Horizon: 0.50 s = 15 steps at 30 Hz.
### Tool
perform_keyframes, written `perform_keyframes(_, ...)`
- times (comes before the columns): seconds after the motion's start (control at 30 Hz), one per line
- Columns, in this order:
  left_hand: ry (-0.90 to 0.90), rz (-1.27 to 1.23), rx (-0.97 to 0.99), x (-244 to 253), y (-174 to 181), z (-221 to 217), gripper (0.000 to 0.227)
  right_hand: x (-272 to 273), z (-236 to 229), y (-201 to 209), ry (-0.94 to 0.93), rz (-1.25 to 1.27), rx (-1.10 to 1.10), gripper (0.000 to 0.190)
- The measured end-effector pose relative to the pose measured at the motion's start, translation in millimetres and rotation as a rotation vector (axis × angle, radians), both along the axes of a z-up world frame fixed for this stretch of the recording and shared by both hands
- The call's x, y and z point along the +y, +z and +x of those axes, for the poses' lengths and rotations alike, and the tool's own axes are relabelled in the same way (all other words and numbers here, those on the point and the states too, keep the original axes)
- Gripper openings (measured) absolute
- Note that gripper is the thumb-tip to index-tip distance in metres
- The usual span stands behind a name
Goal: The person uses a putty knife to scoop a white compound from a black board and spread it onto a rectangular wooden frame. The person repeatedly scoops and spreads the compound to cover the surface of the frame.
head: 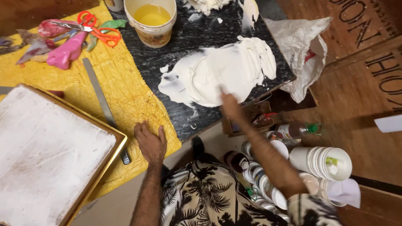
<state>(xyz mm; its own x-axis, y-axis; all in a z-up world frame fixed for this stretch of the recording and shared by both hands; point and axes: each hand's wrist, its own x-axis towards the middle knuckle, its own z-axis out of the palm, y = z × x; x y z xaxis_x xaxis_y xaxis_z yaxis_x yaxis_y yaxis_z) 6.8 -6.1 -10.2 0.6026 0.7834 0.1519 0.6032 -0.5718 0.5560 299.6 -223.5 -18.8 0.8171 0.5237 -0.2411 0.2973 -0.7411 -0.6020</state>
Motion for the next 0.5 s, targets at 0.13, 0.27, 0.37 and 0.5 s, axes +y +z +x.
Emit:
perform_keyframes(0.13, 0.012, -0.042, 0.025, 1, -4, 2, 0.071, -3, -102, 20, 0.331, -0.68, -0.229, 0.048)
perform_keyframes(0.27, 0.0, -0.035, 0.013, 0, 0, -1, 0.07, -71, -18, 47, 0.111, -0.59, -0.488, 0.055)
perform_keyframes(0.37, -0.018, 0.016, -0.018, 1, -2, -2, 0.068, -10, 2, 15, -0.069, 0.022, -0.171, 0.048)
perform_keyframes(0.5, -0.037, -0.029, -0.025, 2, -8, -3, 0.068, 32, -138, -5, 0.326, -0.289, -0.21, 0.046)
